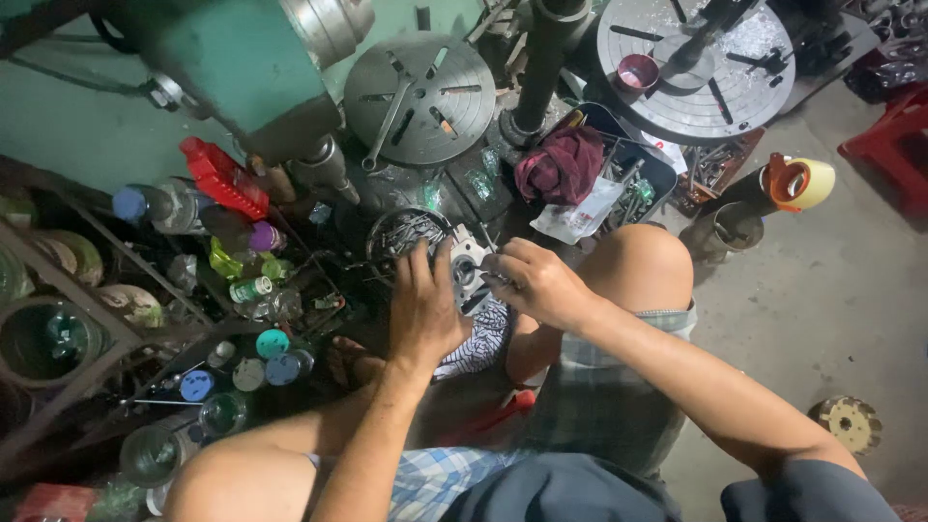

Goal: The person cleans a metal engine part using a red brush and a cloth. They scrub the part, wipe it down, and then apply a liquid from a small cup to the surface.

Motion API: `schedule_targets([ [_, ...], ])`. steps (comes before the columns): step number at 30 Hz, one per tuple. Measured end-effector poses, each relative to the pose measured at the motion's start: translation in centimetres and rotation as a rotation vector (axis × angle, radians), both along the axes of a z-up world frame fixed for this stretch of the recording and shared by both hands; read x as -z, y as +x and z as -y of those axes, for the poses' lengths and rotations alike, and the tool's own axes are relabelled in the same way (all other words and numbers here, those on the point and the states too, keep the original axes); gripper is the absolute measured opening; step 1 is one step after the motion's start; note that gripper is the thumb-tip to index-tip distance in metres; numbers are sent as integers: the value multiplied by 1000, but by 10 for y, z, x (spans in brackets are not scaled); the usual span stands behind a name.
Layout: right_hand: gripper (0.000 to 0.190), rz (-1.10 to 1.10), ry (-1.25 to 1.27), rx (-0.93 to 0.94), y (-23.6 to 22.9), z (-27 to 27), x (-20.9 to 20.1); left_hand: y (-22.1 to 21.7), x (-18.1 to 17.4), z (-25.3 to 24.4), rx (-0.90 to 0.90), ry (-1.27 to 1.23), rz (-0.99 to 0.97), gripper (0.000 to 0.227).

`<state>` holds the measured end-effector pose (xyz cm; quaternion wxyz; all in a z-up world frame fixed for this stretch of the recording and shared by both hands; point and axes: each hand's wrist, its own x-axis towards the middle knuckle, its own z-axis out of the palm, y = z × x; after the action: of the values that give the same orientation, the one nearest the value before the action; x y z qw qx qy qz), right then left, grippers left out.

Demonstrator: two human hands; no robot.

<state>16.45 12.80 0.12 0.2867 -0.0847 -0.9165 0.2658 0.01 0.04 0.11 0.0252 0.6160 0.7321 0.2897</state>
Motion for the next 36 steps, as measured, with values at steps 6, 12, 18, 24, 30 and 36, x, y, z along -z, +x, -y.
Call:
schedule_targets([
  [6, 34, 35, -8, -12, -4, 2, 0, 0, 3, 0, -12, -36, 13, 99],
  [12, 34, 73, 31, -14, -6, 4, -1, 2, -1, 1, -33, -58, 5, 101],
  [18, 32, 139, 91, -38, -8, 7, -2, 1, 8, 3, -42, -45, -46, 98],
  [24, 25, 107, -165, 65, -20, 16, 3, 0, 8, 3, -39, -3, -86, 99],
  [30, 24, 74, -175, 85, -22, 14, 5, -1, 10, 3, -10, 5, -86, 97],
  [36, 45, 140, -358, 301, -22, 13, 8, -2, 27, 3, -44, 95, -144, 84],
])
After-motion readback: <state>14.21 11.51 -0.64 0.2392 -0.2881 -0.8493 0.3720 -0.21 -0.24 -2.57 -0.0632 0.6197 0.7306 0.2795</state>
